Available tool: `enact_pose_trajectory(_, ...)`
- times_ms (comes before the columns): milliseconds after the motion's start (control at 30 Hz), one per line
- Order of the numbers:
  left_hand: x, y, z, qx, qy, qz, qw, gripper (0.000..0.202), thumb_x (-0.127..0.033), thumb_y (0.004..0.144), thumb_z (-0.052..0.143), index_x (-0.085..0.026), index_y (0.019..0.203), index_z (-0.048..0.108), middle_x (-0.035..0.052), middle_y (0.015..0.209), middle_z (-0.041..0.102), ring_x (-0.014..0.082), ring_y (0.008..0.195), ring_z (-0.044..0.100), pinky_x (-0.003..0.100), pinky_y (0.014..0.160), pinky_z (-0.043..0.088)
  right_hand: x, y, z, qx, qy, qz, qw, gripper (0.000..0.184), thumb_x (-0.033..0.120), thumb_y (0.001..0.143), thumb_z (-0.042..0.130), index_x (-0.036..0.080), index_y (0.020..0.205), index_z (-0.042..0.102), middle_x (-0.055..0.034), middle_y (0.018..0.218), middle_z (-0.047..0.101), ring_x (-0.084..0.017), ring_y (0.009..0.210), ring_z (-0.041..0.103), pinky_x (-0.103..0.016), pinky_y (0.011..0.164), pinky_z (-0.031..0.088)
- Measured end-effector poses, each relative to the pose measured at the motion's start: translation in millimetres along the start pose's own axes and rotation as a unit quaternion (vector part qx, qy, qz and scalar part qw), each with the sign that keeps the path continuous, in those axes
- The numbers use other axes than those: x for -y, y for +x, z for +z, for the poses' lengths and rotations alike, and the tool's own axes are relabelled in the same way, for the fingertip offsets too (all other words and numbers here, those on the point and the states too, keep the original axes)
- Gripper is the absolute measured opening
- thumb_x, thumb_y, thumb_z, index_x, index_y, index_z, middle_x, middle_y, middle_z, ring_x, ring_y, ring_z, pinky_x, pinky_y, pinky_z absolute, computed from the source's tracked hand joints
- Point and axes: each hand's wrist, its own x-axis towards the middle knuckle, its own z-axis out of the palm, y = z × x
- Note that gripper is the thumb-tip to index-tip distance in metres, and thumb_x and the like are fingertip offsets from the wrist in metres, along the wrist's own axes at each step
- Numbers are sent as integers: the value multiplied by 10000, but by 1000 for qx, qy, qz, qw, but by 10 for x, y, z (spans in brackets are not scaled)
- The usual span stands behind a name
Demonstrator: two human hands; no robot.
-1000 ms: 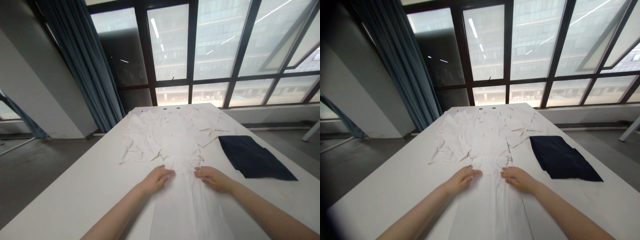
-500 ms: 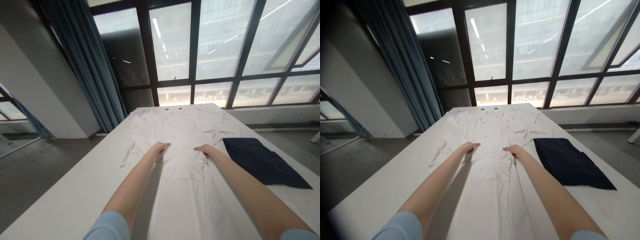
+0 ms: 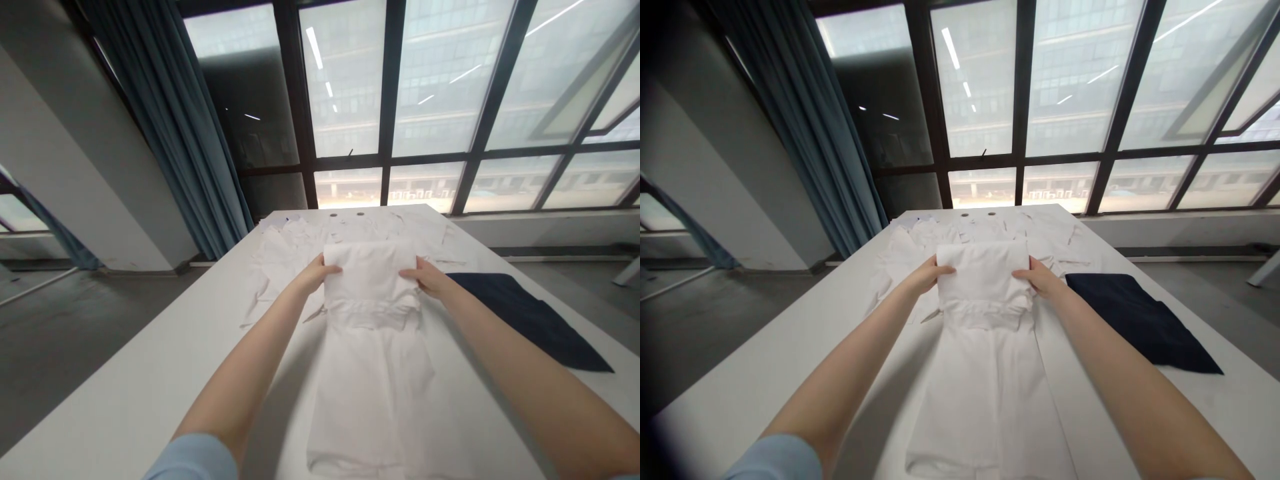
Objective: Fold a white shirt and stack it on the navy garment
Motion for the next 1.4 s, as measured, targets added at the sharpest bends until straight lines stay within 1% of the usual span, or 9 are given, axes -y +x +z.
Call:
enact_pose_trajectory(200, -284, -734, 2, 68, 113, 63, 989, 456, -242, 613, 633, -121, 1036, 513, 85, 1030, 591, 248, 944, 533, 372, 801, 435, 321, -685, -40, 25, -145, -37, 988, 519, 298, 548, 698, 156, 1018, 529, -101, 1035, 603, -263, 948, 551, -421, 826, 436)
enact_pose_trajectory(300, -282, -1200, 60, 143, 203, 126, 960, 411, -270, 667, 602, -145, 1050, 521, 82, 1053, 579, 226, 958, 527, 364, 834, 412, 307, -1154, -32, 69, -293, -69, 951, 464, 355, 603, 660, 170, 1019, 569, -100, 1049, 596, -267, 980, 532, -443, 877, 390)
enact_pose_trajectory(467, 107, -1905, 161, 232, 323, 216, 892, 284, -264, 763, 508, -257, 1042, 558, 36, 1117, 558, 186, 1070, 471, 398, 1006, 199, -91, -1860, 56, 194, -431, -203, 857, 244, 271, 749, 531, 279, 982, 604, -24, 1018, 620, -192, 1028, 509, -427, 984, 261)
enact_pose_trajectory(700, 777, -2429, 262, 254, 391, 201, 862, 376, -176, 830, 303, -303, 1136, 482, 7, 1205, 492, 172, 1196, 327, 431, 1027, 111, -814, -2428, 97, 192, -492, -243, 814, 319, 194, 801, 424, 322, 1069, 544, -11, 1069, 595, -188, 1132, 413, -479, 973, 250)
enact_pose_trajectory(967, 632, -2558, 287, 255, 382, 143, 877, 430, -150, 805, 310, -293, 1197, 415, -5, 1263, 426, 163, 1221, 280, 447, 1030, 92, -856, -2613, 173, 169, -517, -171, 821, 369, 166, 826, 314, 299, 1099, 522, -10, 1134, 550, -179, 1160, 378, -515, 977, 218)
enact_pose_trajectory(1067, 423, -2485, 344, 161, 417, 142, 883, 445, -194, 824, 295, -272, 1261, 317, 8, 1306, 364, 160, 1221, 281, 430, 1035, 110, -624, -2510, 304, 86, -536, -158, 825, 388, 166, 818, 293, 251, 1136, 499, -28, 1172, 521, -155, 1147, 396, -432, 996, 250)
enact_pose_trajectory(1167, 314, -2263, 636, 12, 482, 136, 866, 471, -220, 845, 238, -175, 1312, 205, 65, 1360, 251, 167, 1253, 197, 415, 1031, 153, -387, -2232, 623, -35, -572, -154, 805, 434, 197, 813, 280, 188, 1231, 396, -49, 1295, 382, -167, 1220, 274, -403, 1007, 235)
enact_pose_trajectory(1233, 363, -2033, 911, -33, 534, 128, 835, 495, -213, 832, 247, -97, 1311, 196, 107, 1369, 211, 193, 1266, 143, 417, 1021, 184, -346, -1981, 897, -76, -606, -141, 779, 476, 214, 808, 272, 160, 1279, 315, -53, 1347, 289, -182, 1252, 186, -420, 1009, 200)
enact_pose_trajectory(1400, 804, -1423, 1297, -101, 614, 85, 778, 485, -245, 817, 289, -94, 1277, 296, 110, 1368, 215, 235, 1260, 157, 440, 1006, 194, -696, -1398, 1267, -111, -671, -25, 733, 486, 344, 814, 301, 275, 1294, 267, -11, 1380, 206, -242, 1260, 133, -519, 980, 54)
